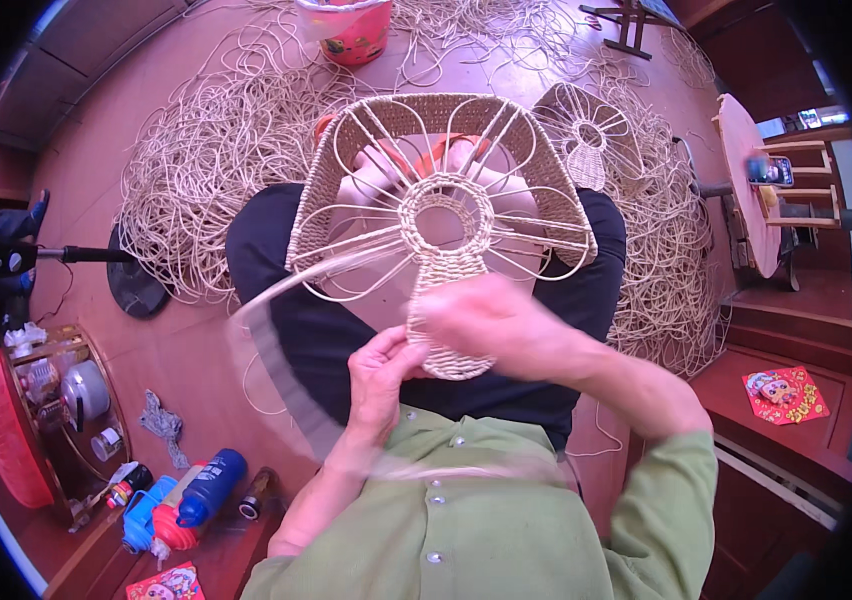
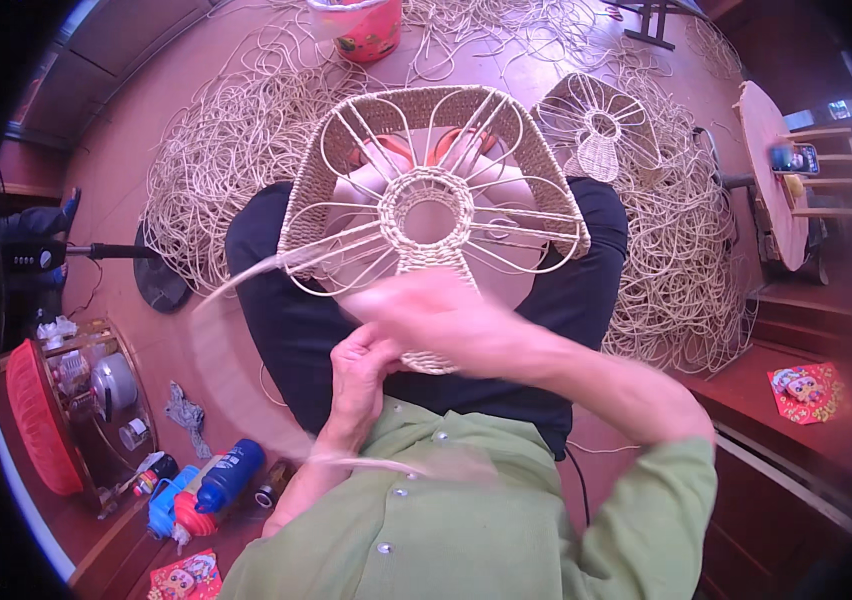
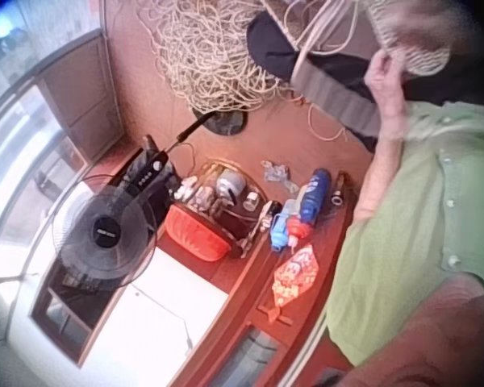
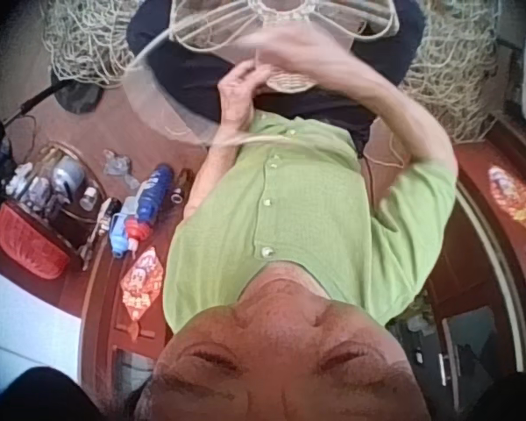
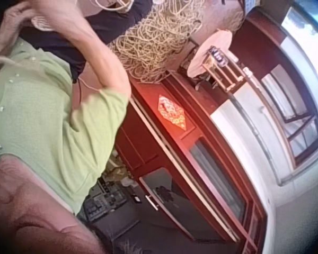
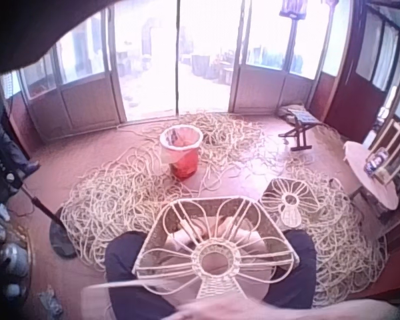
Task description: Hand-weaving a wicker decorative frame or basket using thin rattan strips.
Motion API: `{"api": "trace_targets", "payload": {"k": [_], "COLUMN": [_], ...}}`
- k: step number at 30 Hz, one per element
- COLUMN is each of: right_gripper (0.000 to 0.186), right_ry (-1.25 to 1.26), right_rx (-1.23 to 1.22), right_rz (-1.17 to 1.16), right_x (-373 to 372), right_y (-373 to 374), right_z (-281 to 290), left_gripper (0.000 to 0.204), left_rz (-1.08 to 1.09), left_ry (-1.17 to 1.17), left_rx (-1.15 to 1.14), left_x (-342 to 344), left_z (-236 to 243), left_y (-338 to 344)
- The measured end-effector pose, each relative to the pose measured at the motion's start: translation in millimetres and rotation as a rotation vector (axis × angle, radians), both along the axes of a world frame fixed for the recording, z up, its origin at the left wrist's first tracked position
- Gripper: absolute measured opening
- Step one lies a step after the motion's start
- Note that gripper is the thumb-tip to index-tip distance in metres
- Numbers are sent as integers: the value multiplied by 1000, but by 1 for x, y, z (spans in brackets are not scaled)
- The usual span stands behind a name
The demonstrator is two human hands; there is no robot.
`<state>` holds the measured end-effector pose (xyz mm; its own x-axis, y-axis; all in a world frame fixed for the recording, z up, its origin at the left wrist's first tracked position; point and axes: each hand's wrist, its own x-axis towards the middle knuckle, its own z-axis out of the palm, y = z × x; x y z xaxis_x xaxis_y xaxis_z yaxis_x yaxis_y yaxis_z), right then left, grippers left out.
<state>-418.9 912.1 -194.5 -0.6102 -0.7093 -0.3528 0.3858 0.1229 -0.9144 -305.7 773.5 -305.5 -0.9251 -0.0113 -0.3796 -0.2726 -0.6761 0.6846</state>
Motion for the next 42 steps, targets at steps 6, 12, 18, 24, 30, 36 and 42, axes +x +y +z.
{"api": "trace_targets", "payload": {"k": [6, 12, 18, 24, 30, 36, 42], "right_gripper": [34, 32, 20, 25, 24, 17, 15], "right_ry": [-553, -259, 925, 1104, 1036, 1022, 950], "right_rx": [-535, -170, 327, 500, 586, 682, 643], "right_rz": [-446, -469, -293, -107, -111, 22, 99], "right_x": [24, 22, 34, 45, 44, 44, 28], "right_y": [78, 51, 43, 31, 20, 20, 24], "right_z": [-95, -59, -62, -56, -52, -55, -46], "left_gripper": [24, 24, 27, 22, 23, 22, 23], "left_rz": [-110, -74, -54, -52, -87, -97, -97], "left_ry": [-184, -125, -69, -150, -111, -123, -138], "left_rx": [-45, 103, 287, 524, 416, 381, 312], "left_x": [3, -6, -6, -12, -11, -14, -19], "left_z": [-13, -18, -24, -16, -37, -41, -47], "left_y": [13, 6, 9, 5, 6, 6, 12]}}
